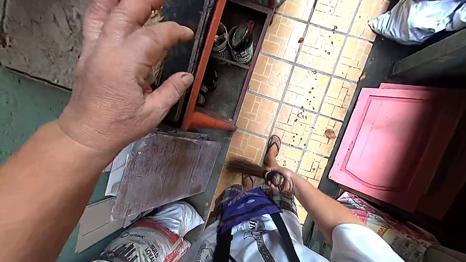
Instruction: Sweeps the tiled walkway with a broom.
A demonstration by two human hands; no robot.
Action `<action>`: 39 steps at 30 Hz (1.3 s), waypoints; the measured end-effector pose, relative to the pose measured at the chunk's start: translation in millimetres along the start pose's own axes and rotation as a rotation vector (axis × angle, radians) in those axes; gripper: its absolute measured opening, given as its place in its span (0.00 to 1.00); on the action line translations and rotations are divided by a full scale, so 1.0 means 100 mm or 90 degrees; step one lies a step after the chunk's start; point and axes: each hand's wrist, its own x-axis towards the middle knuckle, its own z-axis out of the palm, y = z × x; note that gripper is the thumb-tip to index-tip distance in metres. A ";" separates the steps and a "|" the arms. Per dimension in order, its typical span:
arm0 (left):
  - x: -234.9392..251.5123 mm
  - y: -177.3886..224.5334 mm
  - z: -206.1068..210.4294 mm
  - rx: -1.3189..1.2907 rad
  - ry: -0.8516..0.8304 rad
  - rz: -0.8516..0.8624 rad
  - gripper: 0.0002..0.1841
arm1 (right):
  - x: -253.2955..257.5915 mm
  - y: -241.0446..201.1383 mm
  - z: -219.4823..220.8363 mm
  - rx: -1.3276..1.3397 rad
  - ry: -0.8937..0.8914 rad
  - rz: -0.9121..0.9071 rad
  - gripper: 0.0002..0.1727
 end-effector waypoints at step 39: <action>0.21 -0.30 0.87 0.190 0.064 -0.274 0.37 | 0.73 -2.77 0.45 -0.112 0.063 -0.337 0.23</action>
